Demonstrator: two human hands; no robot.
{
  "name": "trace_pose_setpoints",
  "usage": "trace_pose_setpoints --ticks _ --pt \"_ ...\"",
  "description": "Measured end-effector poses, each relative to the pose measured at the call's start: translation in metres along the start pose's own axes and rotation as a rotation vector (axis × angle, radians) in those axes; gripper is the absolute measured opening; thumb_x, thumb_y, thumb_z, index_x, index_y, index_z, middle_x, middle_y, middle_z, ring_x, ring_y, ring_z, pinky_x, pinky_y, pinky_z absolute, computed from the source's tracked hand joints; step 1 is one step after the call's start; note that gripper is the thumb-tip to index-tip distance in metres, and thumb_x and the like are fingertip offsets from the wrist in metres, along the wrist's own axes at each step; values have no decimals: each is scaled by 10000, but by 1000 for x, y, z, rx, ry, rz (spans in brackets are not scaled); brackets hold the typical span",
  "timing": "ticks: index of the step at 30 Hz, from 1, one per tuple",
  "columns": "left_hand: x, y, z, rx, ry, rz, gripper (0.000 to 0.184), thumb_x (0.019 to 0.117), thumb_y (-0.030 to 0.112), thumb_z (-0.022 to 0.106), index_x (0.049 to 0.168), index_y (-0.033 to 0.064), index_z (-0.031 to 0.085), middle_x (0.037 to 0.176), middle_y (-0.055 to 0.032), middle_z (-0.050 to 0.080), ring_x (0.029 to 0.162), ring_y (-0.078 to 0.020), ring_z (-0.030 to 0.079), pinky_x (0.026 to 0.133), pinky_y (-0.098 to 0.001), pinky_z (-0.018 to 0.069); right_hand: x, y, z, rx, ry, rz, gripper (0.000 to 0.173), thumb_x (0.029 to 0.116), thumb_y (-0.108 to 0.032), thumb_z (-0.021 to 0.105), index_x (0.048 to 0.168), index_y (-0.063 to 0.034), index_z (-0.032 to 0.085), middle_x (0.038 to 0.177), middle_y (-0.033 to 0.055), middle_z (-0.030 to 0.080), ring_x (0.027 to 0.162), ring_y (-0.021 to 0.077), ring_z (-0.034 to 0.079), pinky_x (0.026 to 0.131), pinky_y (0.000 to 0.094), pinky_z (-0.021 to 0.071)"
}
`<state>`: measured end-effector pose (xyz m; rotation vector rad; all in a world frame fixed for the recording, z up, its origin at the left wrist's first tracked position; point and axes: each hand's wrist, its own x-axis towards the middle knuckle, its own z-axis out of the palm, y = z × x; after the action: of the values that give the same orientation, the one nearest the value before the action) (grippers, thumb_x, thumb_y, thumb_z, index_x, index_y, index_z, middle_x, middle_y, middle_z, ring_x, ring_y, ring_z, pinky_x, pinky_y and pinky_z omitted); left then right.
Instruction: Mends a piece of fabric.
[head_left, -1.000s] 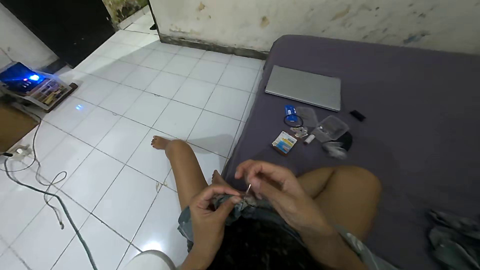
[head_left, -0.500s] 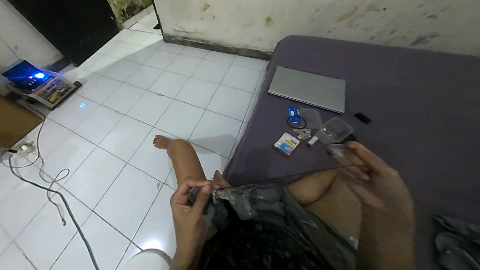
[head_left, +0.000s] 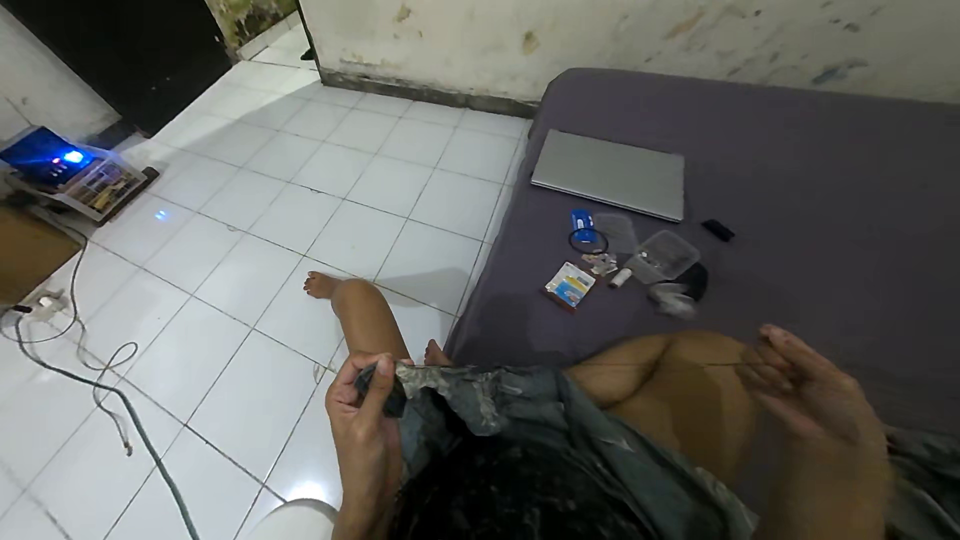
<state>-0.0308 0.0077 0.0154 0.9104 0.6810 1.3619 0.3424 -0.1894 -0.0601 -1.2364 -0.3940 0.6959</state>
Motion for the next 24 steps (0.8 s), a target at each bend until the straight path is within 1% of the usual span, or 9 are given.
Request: trace_pose_setpoints --ticks 4,6,8,10,12,15,17,20,24 --pt "3 3 -5 14 -122 12 118 948 162 692 853 197 753 809 76 752 746 14 706 707 -164 589 8 -1 17 -105 124 -98 331 1104 -197 337 907 -291 586 562 -224 474 452 -91 392 466 86 356" --pt "3 5 -5 29 -149 14 91 938 188 710 858 205 748 807 83 748 739 19 702 701 -159 586 8 -7 41 -188 114 -193 184 1088 -129 357 1104 -228 512 612 -232 479 480 -88 427 487 95 388" --pt "2 4 -4 49 -209 7 66 931 221 720 872 212 751 817 88 754 746 22 706 701 -154 585 3 -9 73 -261 -18 -291 161 1052 -101 408 1170 -199 457 693 -240 524 552 -93 496 540 103 443" --pt "0 0 -3 80 -290 6 63 940 252 712 911 220 759 846 96 760 774 27 707 724 -152 583 -3 -2 108 -293 -242 -379 140 1057 -216 503 1099 -286 616 807 -245 631 676 -87 577 630 123 488" --pt "-1 -3 -3 95 -357 4 77 951 264 700 941 220 763 872 106 757 807 32 702 754 -149 577 -13 12 148 -384 -468 -455 230 1064 -368 503 1132 -280 704 951 -225 677 830 -106 608 741 119 513" --pt "-1 -4 -4 120 -407 11 91 955 261 694 950 210 770 895 101 760 835 32 701 768 -151 575 -32 37 203 -454 -777 -555 524 1037 -470 509 1204 -9 693 967 32 659 885 -16 579 794 146 486" --pt "0 -1 -8 166 -404 43 112 962 276 684 960 210 775 921 98 765 862 26 704 789 -153 574 -36 50 222 -373 -960 -583 485 1020 -411 586 1085 57 695 916 112 656 890 31 590 808 141 476" --pt "3 4 -15 225 -327 111 116 958 287 690 947 215 780 926 95 768 862 15 711 784 -159 583 -37 56 233 -208 -1037 -606 335 1006 -227 643 814 47 618 771 84 585 795 -5 561 725 83 437" --pt "6 3 -22 284 -217 172 84 951 224 701 928 208 780 887 99 767 807 15 713 735 -157 590 -44 46 229 -216 -913 -707 333 1030 -194 604 788 35 598 684 62 512 690 -4 513 652 84 410"
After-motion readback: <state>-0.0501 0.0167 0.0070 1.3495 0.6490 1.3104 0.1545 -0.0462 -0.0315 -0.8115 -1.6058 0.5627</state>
